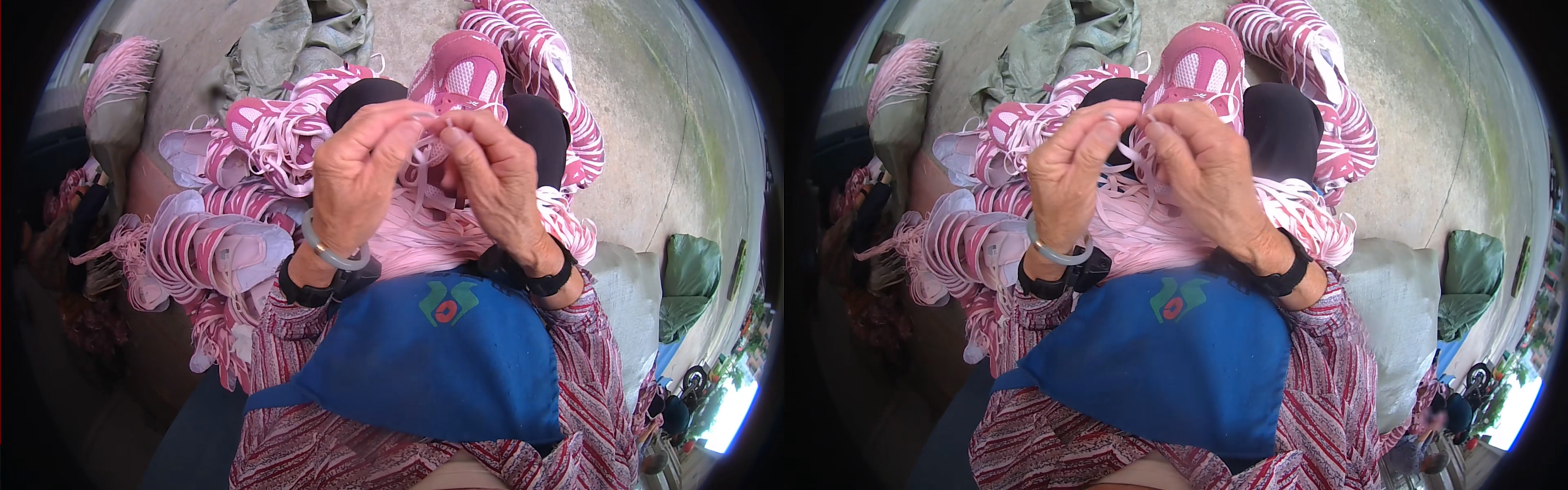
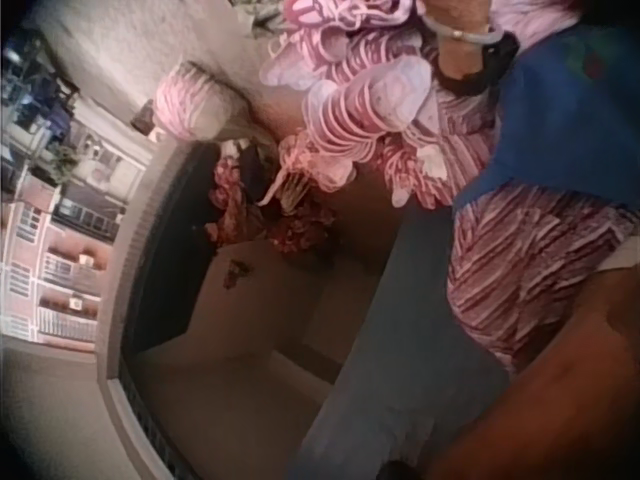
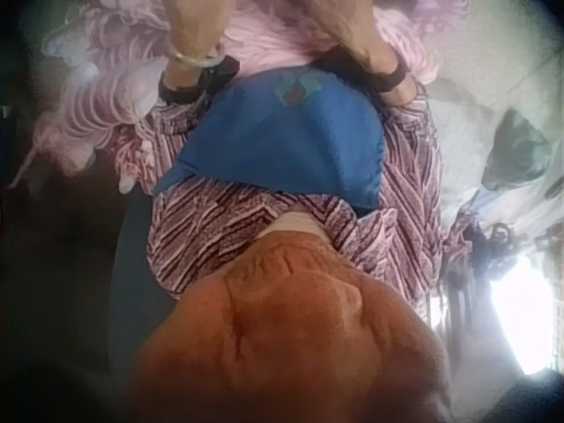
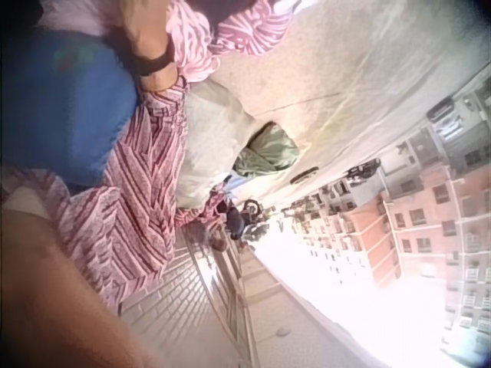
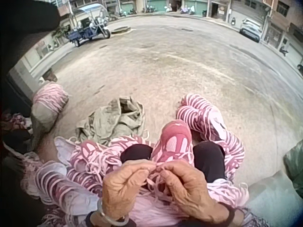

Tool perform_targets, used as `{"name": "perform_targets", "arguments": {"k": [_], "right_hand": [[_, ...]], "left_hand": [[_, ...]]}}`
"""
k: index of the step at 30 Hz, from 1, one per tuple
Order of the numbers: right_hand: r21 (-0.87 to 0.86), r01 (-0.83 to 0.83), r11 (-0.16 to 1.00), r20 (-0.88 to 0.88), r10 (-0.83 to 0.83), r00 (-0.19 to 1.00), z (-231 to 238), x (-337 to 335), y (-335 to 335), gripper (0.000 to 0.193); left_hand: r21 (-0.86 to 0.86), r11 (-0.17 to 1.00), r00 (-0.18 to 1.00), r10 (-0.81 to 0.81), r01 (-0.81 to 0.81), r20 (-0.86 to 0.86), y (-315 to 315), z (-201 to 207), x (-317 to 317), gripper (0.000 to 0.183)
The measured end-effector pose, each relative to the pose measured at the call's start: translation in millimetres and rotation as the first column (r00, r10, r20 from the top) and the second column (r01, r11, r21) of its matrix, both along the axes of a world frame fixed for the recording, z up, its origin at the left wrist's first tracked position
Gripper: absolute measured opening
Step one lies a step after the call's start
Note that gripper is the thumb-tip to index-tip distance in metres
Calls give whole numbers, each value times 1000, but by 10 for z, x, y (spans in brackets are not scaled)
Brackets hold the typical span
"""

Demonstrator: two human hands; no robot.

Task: Lacing shoes and bundling pink ribbons for production.

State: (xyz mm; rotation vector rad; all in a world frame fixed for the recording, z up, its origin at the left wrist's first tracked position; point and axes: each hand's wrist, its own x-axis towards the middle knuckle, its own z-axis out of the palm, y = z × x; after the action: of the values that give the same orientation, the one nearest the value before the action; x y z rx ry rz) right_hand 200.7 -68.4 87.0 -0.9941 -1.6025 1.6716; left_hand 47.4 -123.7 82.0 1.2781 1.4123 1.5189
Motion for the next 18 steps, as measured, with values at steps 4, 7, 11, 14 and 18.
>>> {"name": "perform_targets", "arguments": {"k": [4, 7, 11, 14, 18], "right_hand": [[276, 64, 959, 69, -86, 994, 1, 39, 75, 15], [247, 81, 966, 39, -93, 995, -12, 23, 77, 17], [363, 57, 930, 80, -92, 993, -27, 3, 60, 17], [503, 18, 864, 93, -75, 993, -23, -4, 85, 14], [556, -24, 831, 154, -75, 985, 18, -17, 132, 7]], "left_hand": [[-175, 983, 996, -47, 59, 72, -44, 19, -5, 19], [-265, 958, 981, -58, 106, 184, -25, -4, 73, 19], [-290, 937, 967, -135, 196, 216, 2, -35, 133, 20], [-321, 915, 939, -141, 244, 313, -2, -4, 93, 21], [-349, 879, 915, -201, 326, 350, -45, 59, 81, 22]]}}
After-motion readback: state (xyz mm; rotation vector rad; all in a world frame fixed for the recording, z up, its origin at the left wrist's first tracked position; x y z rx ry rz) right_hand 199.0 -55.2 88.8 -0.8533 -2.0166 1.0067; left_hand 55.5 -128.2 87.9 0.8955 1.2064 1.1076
